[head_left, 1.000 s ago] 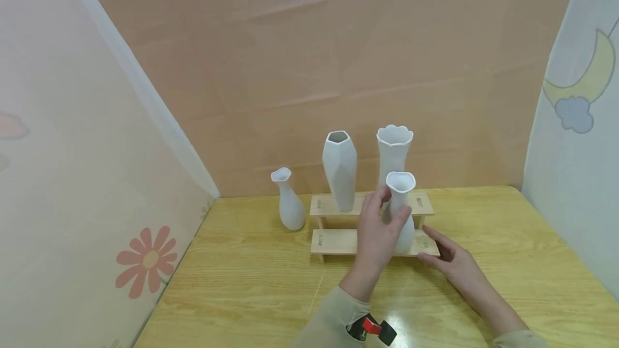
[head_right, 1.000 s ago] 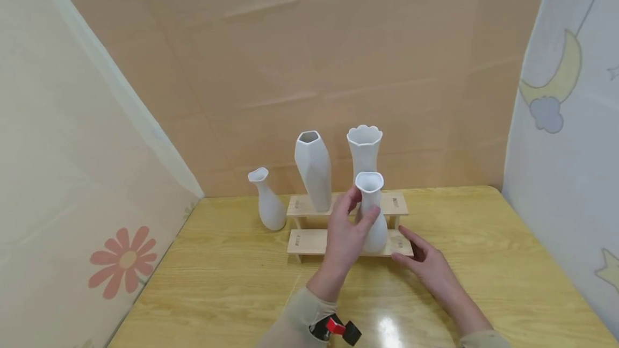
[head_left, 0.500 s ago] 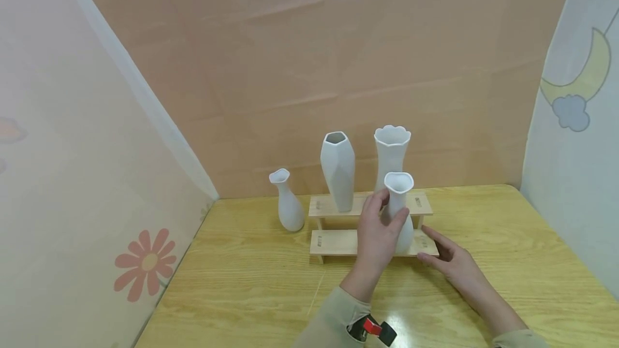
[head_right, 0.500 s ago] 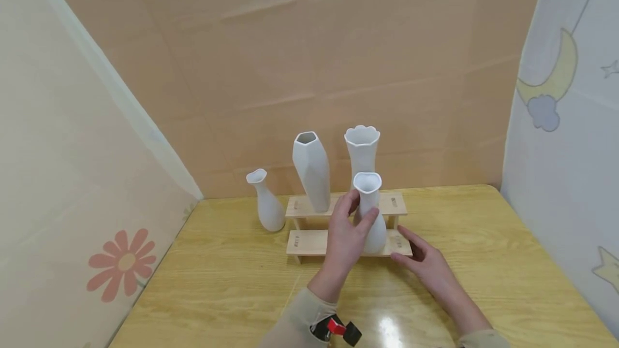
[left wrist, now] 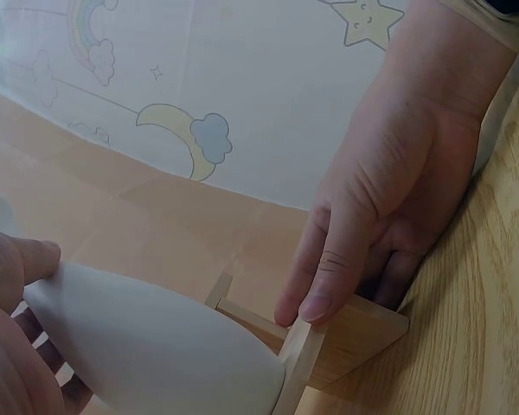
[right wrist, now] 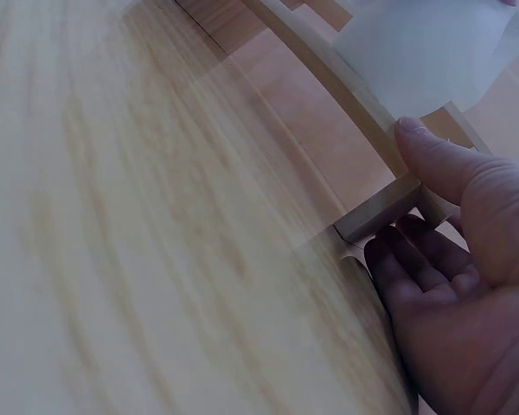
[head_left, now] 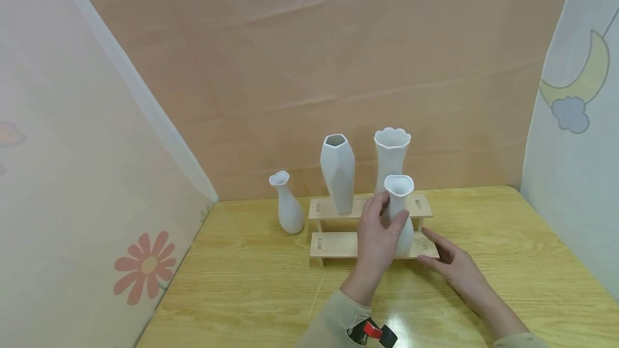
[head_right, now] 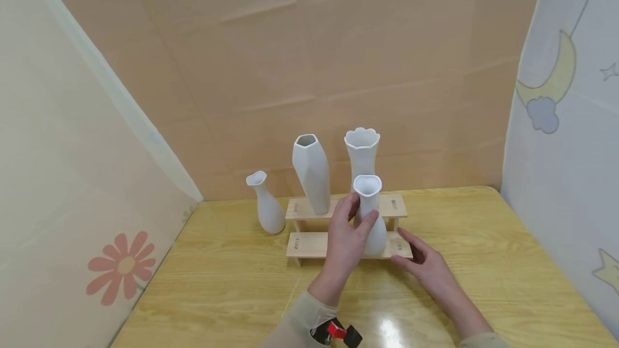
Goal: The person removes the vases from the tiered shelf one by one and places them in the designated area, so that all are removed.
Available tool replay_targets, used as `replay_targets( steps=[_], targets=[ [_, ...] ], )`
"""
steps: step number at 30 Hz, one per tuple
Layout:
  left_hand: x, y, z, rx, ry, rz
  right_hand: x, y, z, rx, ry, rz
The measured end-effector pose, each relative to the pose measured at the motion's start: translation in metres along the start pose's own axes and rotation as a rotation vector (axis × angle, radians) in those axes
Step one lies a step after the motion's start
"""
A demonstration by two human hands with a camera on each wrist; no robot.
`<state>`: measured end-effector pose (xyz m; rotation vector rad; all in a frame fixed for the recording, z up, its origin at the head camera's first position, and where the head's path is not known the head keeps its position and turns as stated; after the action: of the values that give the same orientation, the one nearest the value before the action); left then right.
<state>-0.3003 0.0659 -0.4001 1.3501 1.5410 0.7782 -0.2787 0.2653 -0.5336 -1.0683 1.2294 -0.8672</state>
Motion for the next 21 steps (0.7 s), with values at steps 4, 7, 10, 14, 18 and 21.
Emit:
replay_targets(
  steps=[4, 7, 10, 14, 18, 21],
  targets=[
    [0.0, 0.001, 0.001, 0.01, 0.0, 0.002, 0.001, 0.0, 0.001, -0.001, -0.001, 0.01],
    [0.0, 0.002, 0.002, 0.016, -0.004, 0.005, 0.001, 0.0, 0.001, -0.009, -0.004, -0.005],
    [-0.001, 0.004, 0.004, 0.025, -0.005, 0.006, 0.001, -0.001, 0.0, -0.015, -0.005, -0.024],
    [-0.003, 0.008, 0.005, 0.059, 0.004, 0.008, 0.001, 0.0, -0.001, -0.009, -0.002, -0.025],
    [-0.007, 0.016, 0.008, 0.104, 0.008, 0.019, 0.001, 0.002, 0.0, 0.006, -0.012, -0.015],
    [-0.011, 0.022, 0.01, 0.122, 0.004, 0.019, 0.001, 0.003, 0.0, 0.014, -0.02, -0.008]
  ],
)
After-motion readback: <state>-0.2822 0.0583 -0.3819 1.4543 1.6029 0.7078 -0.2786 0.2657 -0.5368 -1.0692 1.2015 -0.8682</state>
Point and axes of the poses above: each hand's wrist, its own z-axis away from the middle knuckle, its own x-axis out of the palm, y = z × x, the point moved 8 cm from there along -z, towards the middle knuckle, and after that the axes turned 4 degrees about -y, right-handed, at the moved point
